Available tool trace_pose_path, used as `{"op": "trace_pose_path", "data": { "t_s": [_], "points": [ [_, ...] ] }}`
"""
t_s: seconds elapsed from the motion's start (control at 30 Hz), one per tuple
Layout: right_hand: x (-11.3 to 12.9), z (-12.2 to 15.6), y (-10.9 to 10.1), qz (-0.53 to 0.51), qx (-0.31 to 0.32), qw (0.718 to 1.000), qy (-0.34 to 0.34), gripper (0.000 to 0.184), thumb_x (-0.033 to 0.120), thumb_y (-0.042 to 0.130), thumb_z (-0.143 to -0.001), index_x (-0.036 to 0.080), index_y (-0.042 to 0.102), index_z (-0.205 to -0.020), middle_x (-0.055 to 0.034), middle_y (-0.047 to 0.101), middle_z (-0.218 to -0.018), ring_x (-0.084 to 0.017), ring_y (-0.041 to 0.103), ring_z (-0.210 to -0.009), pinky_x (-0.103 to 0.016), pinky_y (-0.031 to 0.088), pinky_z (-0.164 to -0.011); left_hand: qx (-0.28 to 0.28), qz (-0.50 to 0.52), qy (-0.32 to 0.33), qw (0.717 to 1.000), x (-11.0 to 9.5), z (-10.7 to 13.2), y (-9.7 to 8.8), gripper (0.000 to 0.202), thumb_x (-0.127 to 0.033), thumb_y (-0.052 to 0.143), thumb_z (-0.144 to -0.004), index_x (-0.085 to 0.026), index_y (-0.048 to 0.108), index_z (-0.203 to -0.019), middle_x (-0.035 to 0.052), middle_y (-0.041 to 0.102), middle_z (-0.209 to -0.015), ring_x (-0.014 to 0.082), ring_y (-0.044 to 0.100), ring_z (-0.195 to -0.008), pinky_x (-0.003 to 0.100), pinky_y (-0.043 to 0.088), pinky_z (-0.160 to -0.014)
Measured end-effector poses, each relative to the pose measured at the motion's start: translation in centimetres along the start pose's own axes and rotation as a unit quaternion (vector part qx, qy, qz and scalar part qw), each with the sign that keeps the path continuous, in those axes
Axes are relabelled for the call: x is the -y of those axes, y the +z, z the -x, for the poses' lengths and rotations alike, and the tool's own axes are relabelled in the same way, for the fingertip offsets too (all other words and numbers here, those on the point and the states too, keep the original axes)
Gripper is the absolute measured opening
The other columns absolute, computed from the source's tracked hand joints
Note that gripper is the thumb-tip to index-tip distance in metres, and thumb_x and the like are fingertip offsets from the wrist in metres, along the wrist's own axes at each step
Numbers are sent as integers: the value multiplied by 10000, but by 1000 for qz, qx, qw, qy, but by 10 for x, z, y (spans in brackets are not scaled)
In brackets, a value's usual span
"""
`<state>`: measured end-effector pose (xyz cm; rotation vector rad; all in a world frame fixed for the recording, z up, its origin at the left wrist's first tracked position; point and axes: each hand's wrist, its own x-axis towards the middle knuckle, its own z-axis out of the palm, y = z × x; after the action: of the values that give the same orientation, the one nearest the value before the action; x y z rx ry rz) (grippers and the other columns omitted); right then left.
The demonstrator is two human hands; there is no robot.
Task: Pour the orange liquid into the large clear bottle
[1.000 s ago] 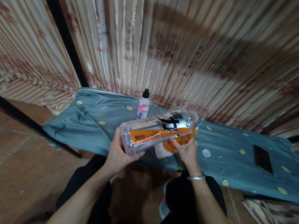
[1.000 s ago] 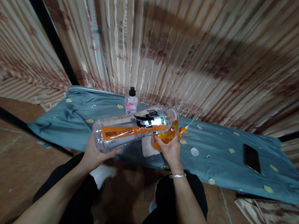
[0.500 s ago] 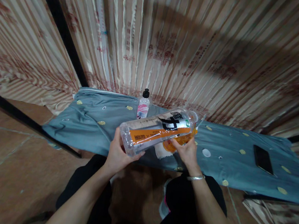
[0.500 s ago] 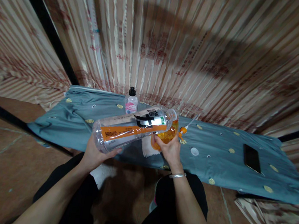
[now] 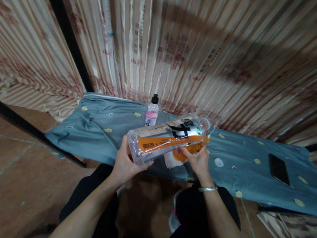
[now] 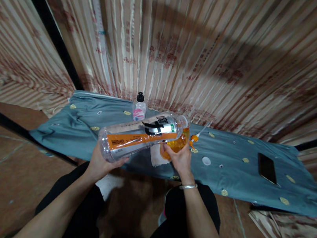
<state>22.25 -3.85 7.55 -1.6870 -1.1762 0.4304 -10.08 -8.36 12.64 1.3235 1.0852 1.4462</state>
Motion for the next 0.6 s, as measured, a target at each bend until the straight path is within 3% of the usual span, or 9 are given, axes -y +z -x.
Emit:
{"op": "trace_pose_path", "data": {
  "t_s": [0.2, 0.4, 0.6],
  "points": [
    [-1, 1, 1, -6, -7, 1000, 0, 1085, 912, 1051, -590, 240, 769, -1393, -262, 957, -1369, -554, 918, -1315, -729, 756, -1175, -9, 6, -12, 1000, -5, 0, 2, 897, -639, 1212, -582, -295, 664, -1203, 100, 946, -1155, 454, 980, -1108, 636, 859, -959],
    [-3, 0, 0, 5, -6, 1000, -14, 1119, 976, 1031, -604, 243, 774, -1410, -243, 967, -1348, -539, 921, -1303, -706, 759, -1151, -14, 16, -29, 999, -9, 0, 3, 926, -639, 1225, -551, -299, 675, -1215, 79, 955, -1160, 432, 981, -1122, 601, 856, -1000],
    [1, 2, 1, 6, -10, 1000, -16, 1115, 1003, 1006, -614, 238, 780, -1393, -253, 968, -1354, -531, 930, -1283, -682, 762, -1138, -11, 17, -19, 1000, -6, 0, 3, 917, -625, 1226, -558, -301, 666, -1208, 99, 962, -1177, 452, 987, -1131, 637, 862, -1006]
  ]
}}
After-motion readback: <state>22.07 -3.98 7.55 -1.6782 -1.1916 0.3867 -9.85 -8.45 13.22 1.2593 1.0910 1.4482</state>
